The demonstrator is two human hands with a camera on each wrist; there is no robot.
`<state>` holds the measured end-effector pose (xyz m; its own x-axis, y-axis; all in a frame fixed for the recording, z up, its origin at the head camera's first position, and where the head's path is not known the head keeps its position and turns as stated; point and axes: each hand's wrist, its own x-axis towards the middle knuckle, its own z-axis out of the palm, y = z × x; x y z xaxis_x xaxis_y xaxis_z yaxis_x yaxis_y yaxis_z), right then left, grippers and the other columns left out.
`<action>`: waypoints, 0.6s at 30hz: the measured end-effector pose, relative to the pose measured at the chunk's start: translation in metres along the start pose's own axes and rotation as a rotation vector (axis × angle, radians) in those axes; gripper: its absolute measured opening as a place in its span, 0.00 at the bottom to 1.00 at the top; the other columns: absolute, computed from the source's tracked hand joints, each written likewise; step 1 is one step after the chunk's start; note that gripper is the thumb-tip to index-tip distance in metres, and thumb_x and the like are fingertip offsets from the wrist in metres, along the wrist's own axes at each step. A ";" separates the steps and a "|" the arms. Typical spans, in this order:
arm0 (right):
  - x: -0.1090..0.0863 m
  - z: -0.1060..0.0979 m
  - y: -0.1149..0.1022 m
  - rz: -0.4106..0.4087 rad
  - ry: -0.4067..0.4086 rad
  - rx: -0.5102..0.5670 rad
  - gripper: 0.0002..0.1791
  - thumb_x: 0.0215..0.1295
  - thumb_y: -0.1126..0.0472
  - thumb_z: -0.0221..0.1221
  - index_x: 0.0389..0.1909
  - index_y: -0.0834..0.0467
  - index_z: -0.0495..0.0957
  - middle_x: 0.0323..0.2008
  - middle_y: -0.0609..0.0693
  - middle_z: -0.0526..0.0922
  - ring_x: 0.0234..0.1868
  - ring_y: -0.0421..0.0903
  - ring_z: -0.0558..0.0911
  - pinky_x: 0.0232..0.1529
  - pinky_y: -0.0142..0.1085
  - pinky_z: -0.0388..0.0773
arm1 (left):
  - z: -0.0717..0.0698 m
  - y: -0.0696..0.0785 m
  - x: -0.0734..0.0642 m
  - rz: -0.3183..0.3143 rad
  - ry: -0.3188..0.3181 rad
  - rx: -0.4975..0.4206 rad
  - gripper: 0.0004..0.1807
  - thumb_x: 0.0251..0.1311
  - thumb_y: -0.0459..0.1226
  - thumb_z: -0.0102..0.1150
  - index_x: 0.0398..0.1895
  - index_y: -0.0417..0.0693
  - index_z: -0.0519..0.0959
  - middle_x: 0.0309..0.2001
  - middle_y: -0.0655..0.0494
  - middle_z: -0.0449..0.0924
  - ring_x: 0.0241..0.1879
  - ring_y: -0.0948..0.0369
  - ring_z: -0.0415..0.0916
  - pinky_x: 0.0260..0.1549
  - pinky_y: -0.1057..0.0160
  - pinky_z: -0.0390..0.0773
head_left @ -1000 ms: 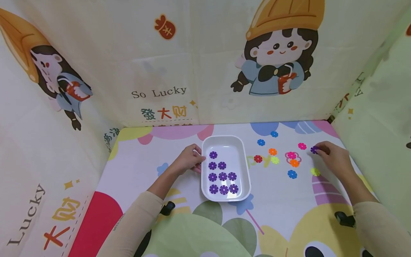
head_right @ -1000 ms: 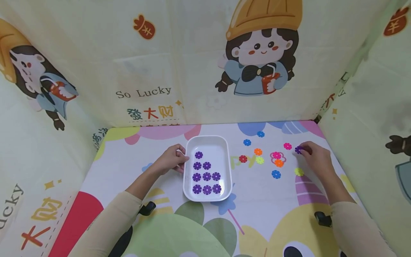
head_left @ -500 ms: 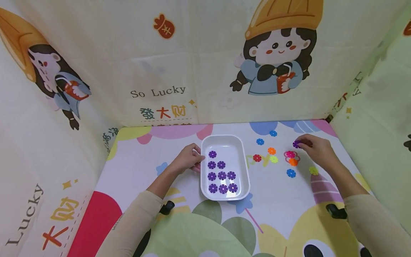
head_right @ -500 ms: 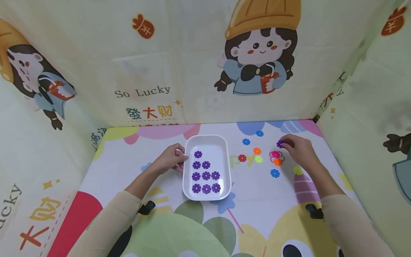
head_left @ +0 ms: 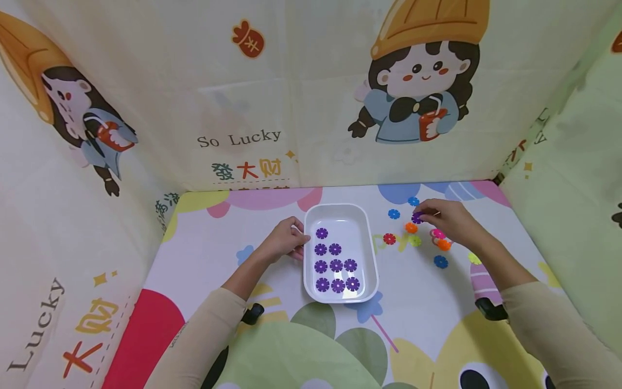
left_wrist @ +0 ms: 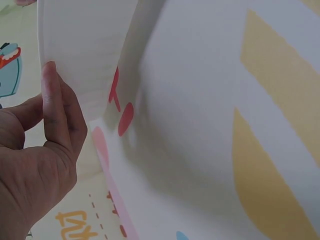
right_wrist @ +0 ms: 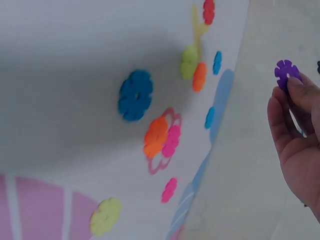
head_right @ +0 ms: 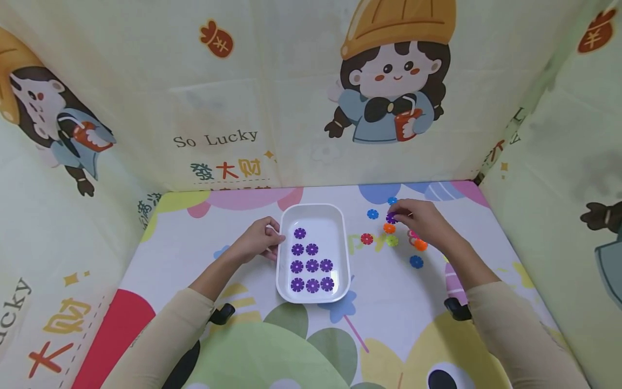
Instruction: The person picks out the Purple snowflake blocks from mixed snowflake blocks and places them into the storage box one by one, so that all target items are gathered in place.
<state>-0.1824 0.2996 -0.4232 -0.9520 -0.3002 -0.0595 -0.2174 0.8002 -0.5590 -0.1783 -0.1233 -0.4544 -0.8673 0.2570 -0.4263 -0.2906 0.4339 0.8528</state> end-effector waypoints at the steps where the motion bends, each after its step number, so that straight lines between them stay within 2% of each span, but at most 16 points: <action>1: 0.002 0.001 -0.003 -0.009 -0.010 0.004 0.12 0.73 0.66 0.61 0.55 0.58 0.82 0.47 0.56 0.88 0.51 0.57 0.86 0.52 0.50 0.90 | 0.000 0.000 0.000 0.000 0.001 0.000 0.15 0.71 0.33 0.63 0.52 0.40 0.69 0.33 0.44 0.82 0.21 0.59 0.83 0.29 0.52 0.91; 10: 0.016 0.009 -0.031 -0.108 -0.042 0.010 0.12 0.70 0.69 0.64 0.52 0.59 0.84 0.46 0.54 0.88 0.49 0.53 0.86 0.52 0.50 0.89 | 0.000 0.000 0.001 -0.008 0.003 0.003 0.15 0.71 0.34 0.63 0.53 0.41 0.69 0.33 0.44 0.82 0.21 0.59 0.83 0.29 0.53 0.91; 18: 0.029 0.018 -0.057 -0.209 -0.121 0.045 0.11 0.69 0.69 0.64 0.49 0.57 0.86 0.45 0.51 0.88 0.47 0.49 0.87 0.51 0.45 0.90 | 0.000 -0.001 0.002 -0.007 -0.003 -0.002 0.15 0.71 0.34 0.63 0.53 0.40 0.69 0.32 0.45 0.82 0.21 0.58 0.83 0.29 0.51 0.91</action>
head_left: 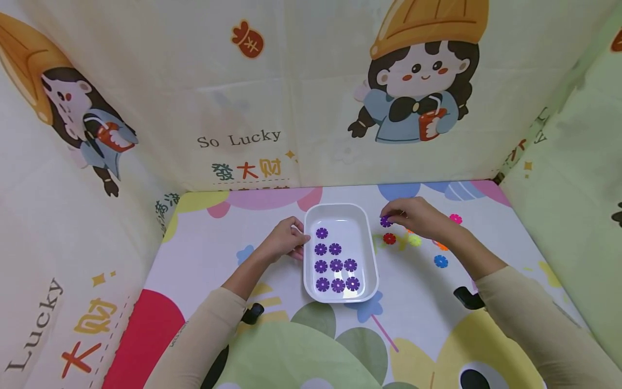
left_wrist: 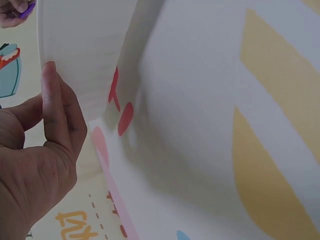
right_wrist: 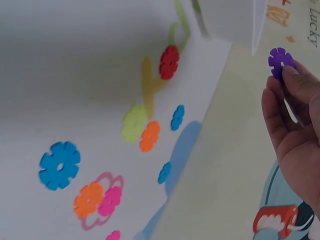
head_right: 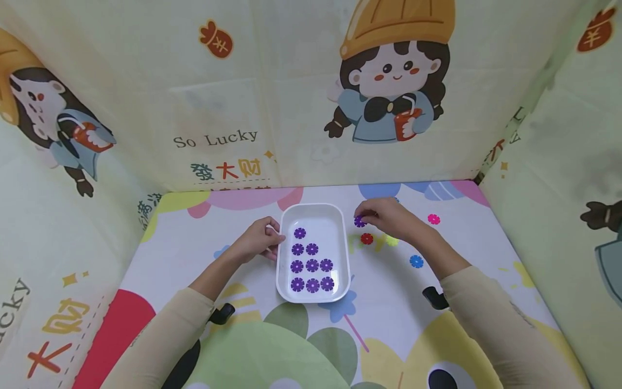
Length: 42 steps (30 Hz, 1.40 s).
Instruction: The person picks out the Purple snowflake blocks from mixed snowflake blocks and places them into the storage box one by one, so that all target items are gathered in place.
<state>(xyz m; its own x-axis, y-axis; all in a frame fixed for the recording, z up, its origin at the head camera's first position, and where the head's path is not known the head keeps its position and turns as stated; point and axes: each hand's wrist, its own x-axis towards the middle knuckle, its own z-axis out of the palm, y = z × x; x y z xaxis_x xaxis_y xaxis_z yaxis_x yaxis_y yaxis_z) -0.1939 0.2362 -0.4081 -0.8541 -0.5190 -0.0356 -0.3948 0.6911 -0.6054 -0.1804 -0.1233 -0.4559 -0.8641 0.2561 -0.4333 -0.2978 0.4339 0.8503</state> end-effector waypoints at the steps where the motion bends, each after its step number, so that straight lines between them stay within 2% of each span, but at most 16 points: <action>1: 0.002 0.001 -0.002 -0.009 -0.009 0.007 0.11 0.69 0.69 0.64 0.49 0.57 0.86 0.45 0.50 0.88 0.47 0.48 0.87 0.51 0.45 0.90 | 0.000 0.000 0.000 0.003 -0.001 0.004 0.15 0.71 0.34 0.63 0.53 0.40 0.69 0.32 0.45 0.82 0.21 0.58 0.83 0.29 0.51 0.91; 8: 0.018 0.014 -0.018 -0.023 -0.073 0.030 0.11 0.69 0.68 0.65 0.50 0.57 0.85 0.46 0.50 0.89 0.47 0.47 0.89 0.51 0.42 0.90 | 0.000 -0.002 0.002 -0.004 -0.004 -0.003 0.15 0.71 0.34 0.63 0.53 0.41 0.69 0.32 0.46 0.81 0.21 0.58 0.83 0.29 0.52 0.91; 14: 0.034 0.025 -0.030 -0.038 -0.136 0.031 0.08 0.69 0.67 0.65 0.45 0.52 0.84 0.43 0.47 0.88 0.45 0.45 0.87 0.50 0.39 0.90 | -0.002 -0.001 0.001 -0.002 -0.005 0.001 0.15 0.71 0.34 0.63 0.53 0.40 0.69 0.32 0.45 0.82 0.21 0.58 0.83 0.27 0.53 0.91; 21: 0.050 0.039 -0.037 -0.081 -0.202 0.005 0.07 0.69 0.65 0.66 0.42 0.50 0.84 0.40 0.44 0.87 0.41 0.42 0.84 0.49 0.35 0.90 | -0.002 -0.002 0.002 -0.007 -0.003 -0.003 0.15 0.71 0.34 0.63 0.53 0.41 0.69 0.32 0.45 0.82 0.21 0.58 0.83 0.29 0.51 0.91; 30: 0.061 0.055 -0.038 -0.095 -0.251 0.035 0.05 0.67 0.67 0.67 0.39 0.53 0.85 0.39 0.46 0.88 0.40 0.41 0.85 0.50 0.34 0.89 | -0.001 -0.002 0.002 -0.011 0.000 0.002 0.16 0.70 0.34 0.64 0.54 0.40 0.69 0.32 0.45 0.82 0.20 0.58 0.83 0.29 0.51 0.91; 36: 0.072 0.065 -0.039 -0.099 -0.326 -0.017 0.05 0.66 0.67 0.68 0.35 0.53 0.86 0.35 0.46 0.87 0.38 0.40 0.82 0.48 0.32 0.88 | -0.002 -0.003 0.002 -0.014 0.001 0.000 0.16 0.70 0.34 0.64 0.53 0.40 0.69 0.32 0.45 0.82 0.21 0.58 0.83 0.30 0.51 0.91; 42: 0.079 0.072 -0.042 -0.118 -0.363 -0.096 0.05 0.66 0.69 0.67 0.34 0.56 0.86 0.33 0.46 0.87 0.35 0.40 0.81 0.44 0.30 0.87 | -0.002 -0.004 0.002 -0.004 -0.006 -0.014 0.15 0.71 0.34 0.63 0.53 0.41 0.69 0.33 0.43 0.83 0.21 0.58 0.83 0.29 0.51 0.91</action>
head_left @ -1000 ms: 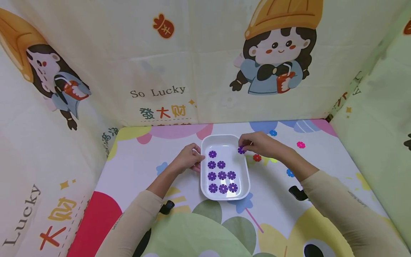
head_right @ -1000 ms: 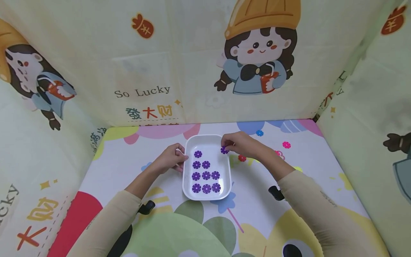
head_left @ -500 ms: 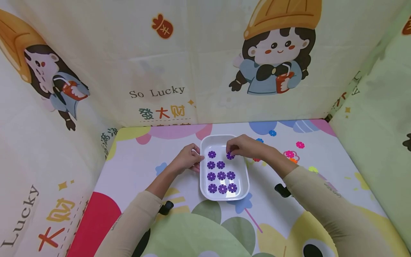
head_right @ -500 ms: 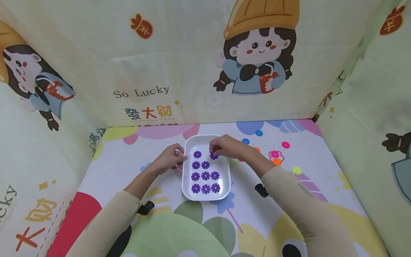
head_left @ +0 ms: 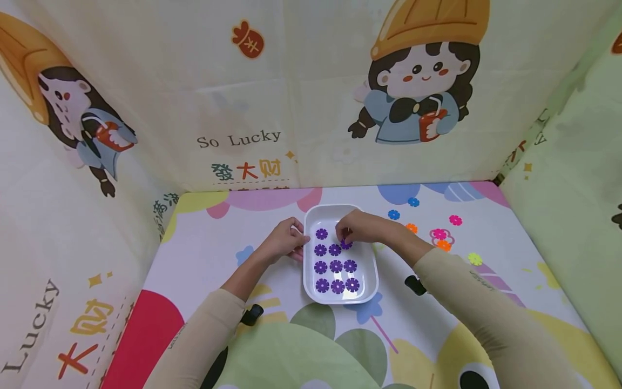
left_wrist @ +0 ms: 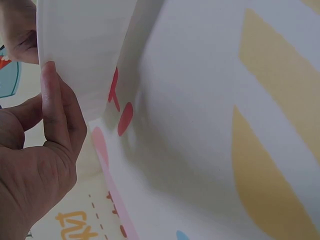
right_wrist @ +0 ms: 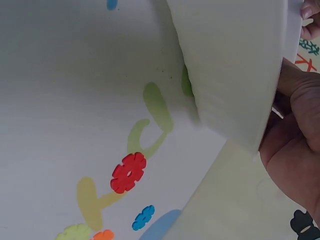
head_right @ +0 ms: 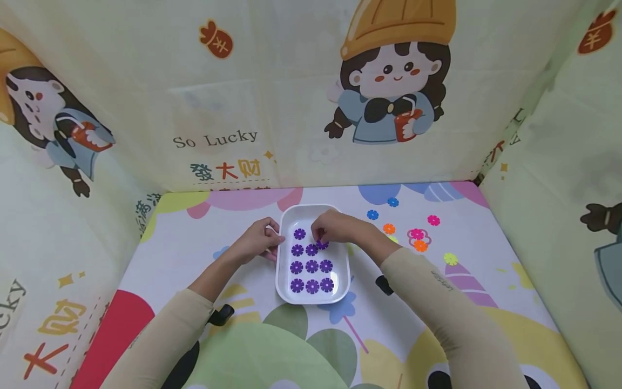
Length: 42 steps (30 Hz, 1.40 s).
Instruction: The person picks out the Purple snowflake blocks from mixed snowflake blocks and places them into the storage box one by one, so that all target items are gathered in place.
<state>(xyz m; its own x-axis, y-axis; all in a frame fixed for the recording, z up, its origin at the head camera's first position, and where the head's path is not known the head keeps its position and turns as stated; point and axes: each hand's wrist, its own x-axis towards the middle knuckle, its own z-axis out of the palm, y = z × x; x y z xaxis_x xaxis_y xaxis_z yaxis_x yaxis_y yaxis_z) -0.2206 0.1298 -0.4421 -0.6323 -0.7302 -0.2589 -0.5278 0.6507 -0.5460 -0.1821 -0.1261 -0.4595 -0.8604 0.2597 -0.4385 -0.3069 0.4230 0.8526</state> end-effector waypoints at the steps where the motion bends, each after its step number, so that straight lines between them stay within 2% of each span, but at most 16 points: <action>1: 0.001 0.000 -0.001 0.004 -0.005 -0.012 0.05 0.66 0.69 0.67 0.33 0.56 0.86 0.32 0.46 0.86 0.35 0.40 0.81 0.43 0.31 0.88 | 0.000 0.000 0.000 -0.001 -0.001 0.000 0.15 0.71 0.34 0.63 0.53 0.41 0.69 0.34 0.43 0.83 0.21 0.58 0.83 0.30 0.51 0.91; 15: 0.005 0.011 -0.003 0.112 -0.004 -0.155 0.04 0.65 0.67 0.69 0.35 0.54 0.88 0.35 0.47 0.88 0.36 0.42 0.82 0.46 0.36 0.91 | 0.000 0.001 0.001 0.006 0.002 0.001 0.15 0.71 0.33 0.63 0.52 0.41 0.69 0.31 0.45 0.82 0.20 0.58 0.83 0.29 0.51 0.91; 24: 0.006 0.014 -0.003 0.095 -0.023 -0.209 0.06 0.64 0.66 0.70 0.36 0.51 0.87 0.33 0.44 0.86 0.36 0.41 0.82 0.44 0.36 0.91 | 0.001 0.001 0.000 0.004 0.001 0.002 0.15 0.71 0.33 0.62 0.53 0.40 0.69 0.32 0.44 0.81 0.21 0.58 0.83 0.29 0.51 0.91; 30: 0.006 0.015 -0.005 0.081 -0.040 -0.286 0.05 0.64 0.65 0.70 0.36 0.50 0.87 0.34 0.44 0.87 0.36 0.41 0.82 0.45 0.34 0.90 | 0.002 0.002 -0.001 0.005 0.002 -0.001 0.15 0.71 0.33 0.62 0.53 0.40 0.69 0.30 0.47 0.81 0.21 0.58 0.82 0.29 0.51 0.91; 42: 0.005 0.015 -0.008 0.081 -0.042 -0.284 0.07 0.63 0.65 0.71 0.39 0.52 0.87 0.36 0.46 0.88 0.39 0.43 0.84 0.49 0.39 0.91 | 0.001 0.004 -0.004 0.015 -0.001 -0.009 0.14 0.71 0.32 0.61 0.53 0.38 0.69 0.33 0.41 0.82 0.20 0.60 0.82 0.30 0.50 0.91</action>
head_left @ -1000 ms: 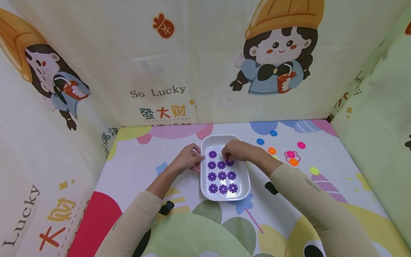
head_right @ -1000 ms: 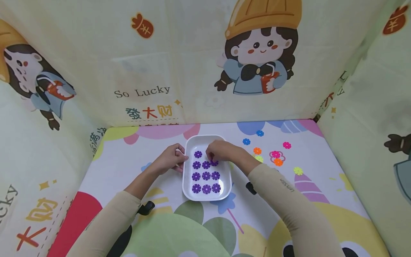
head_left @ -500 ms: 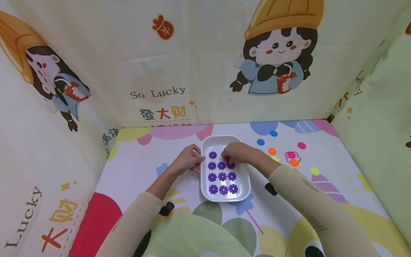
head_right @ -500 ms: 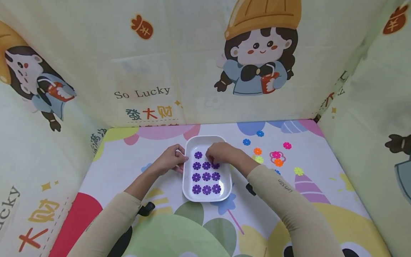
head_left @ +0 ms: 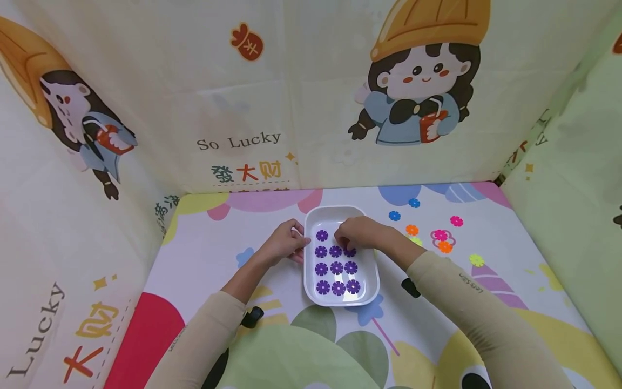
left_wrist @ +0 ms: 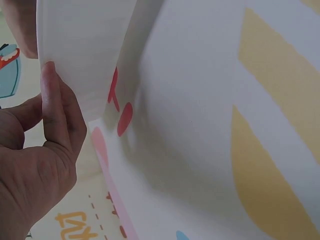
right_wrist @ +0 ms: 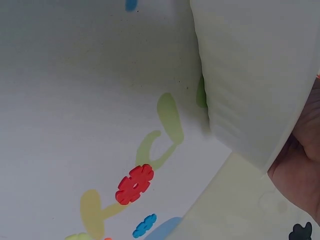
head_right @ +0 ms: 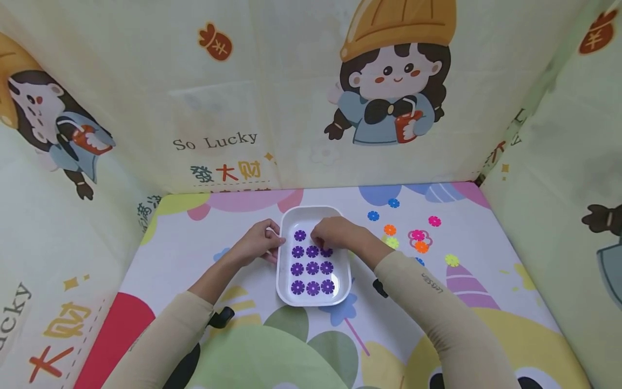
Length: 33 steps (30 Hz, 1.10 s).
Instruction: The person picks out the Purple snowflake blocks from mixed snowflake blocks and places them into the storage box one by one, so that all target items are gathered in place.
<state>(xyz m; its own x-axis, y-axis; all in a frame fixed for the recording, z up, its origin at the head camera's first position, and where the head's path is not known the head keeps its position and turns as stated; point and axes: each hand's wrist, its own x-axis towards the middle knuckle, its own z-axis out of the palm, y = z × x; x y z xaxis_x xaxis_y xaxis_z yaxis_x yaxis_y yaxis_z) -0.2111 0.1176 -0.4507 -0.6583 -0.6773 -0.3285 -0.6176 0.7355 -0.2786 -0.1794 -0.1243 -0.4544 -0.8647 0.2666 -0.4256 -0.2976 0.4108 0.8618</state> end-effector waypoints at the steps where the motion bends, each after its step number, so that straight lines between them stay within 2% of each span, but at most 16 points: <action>1: 0.000 0.000 0.000 0.003 -0.001 0.006 0.07 0.63 0.65 0.71 0.40 0.52 0.87 0.36 0.46 0.88 0.39 0.44 0.84 0.49 0.39 0.91 | 0.000 0.000 0.000 0.000 0.001 0.002 0.14 0.71 0.32 0.61 0.54 0.38 0.69 0.32 0.42 0.82 0.20 0.60 0.82 0.30 0.50 0.91; 7: 0.000 0.000 0.002 0.010 0.010 0.022 0.07 0.65 0.65 0.70 0.41 0.51 0.87 0.37 0.45 0.88 0.38 0.42 0.82 0.50 0.37 0.90 | 0.001 0.000 0.000 -0.007 0.002 0.000 0.15 0.71 0.33 0.62 0.54 0.39 0.69 0.31 0.46 0.81 0.20 0.59 0.82 0.30 0.50 0.91; 14: -0.002 -0.004 0.005 -0.038 0.063 0.084 0.06 0.66 0.65 0.69 0.41 0.53 0.87 0.37 0.47 0.87 0.38 0.42 0.81 0.50 0.35 0.89 | 0.000 -0.001 0.001 -0.012 0.006 0.000 0.16 0.71 0.33 0.62 0.55 0.37 0.69 0.32 0.43 0.82 0.20 0.59 0.82 0.31 0.48 0.91; 18: -0.010 -0.007 0.010 -0.039 0.145 0.156 0.06 0.66 0.67 0.68 0.42 0.55 0.87 0.38 0.47 0.85 0.39 0.43 0.80 0.49 0.36 0.88 | 0.000 -0.001 0.001 -0.009 0.008 0.001 0.16 0.71 0.33 0.63 0.55 0.38 0.69 0.32 0.43 0.82 0.20 0.58 0.83 0.31 0.48 0.91; 26: -0.039 -0.012 0.021 -0.036 0.387 0.249 0.09 0.67 0.69 0.66 0.45 0.56 0.86 0.44 0.49 0.86 0.47 0.47 0.85 0.52 0.41 0.90 | 0.002 -0.003 0.000 -0.016 0.016 0.005 0.16 0.71 0.34 0.63 0.54 0.40 0.69 0.31 0.45 0.82 0.20 0.58 0.82 0.30 0.49 0.91; 29: -0.052 -0.017 0.024 -0.009 0.442 0.267 0.10 0.67 0.69 0.67 0.46 0.57 0.87 0.46 0.51 0.86 0.48 0.49 0.86 0.52 0.43 0.90 | 0.002 -0.005 -0.001 -0.018 0.022 0.005 0.18 0.71 0.36 0.63 0.57 0.41 0.68 0.30 0.46 0.82 0.20 0.58 0.82 0.28 0.50 0.91; 33: -0.070 -0.025 0.029 0.041 0.477 0.256 0.10 0.67 0.67 0.67 0.48 0.58 0.86 0.49 0.53 0.85 0.50 0.52 0.86 0.51 0.47 0.90 | 0.001 -0.006 -0.003 0.002 0.043 0.034 0.21 0.72 0.40 0.62 0.60 0.43 0.66 0.32 0.44 0.81 0.20 0.58 0.81 0.28 0.50 0.91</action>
<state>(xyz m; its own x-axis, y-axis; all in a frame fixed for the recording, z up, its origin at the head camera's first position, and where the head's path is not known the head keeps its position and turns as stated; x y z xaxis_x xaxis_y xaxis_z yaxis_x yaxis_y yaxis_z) -0.1938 0.1858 -0.4138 -0.8384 -0.5382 0.0860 -0.5025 0.7022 -0.5045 -0.1748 -0.1261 -0.4584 -0.8821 0.2305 -0.4108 -0.2822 0.4397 0.8526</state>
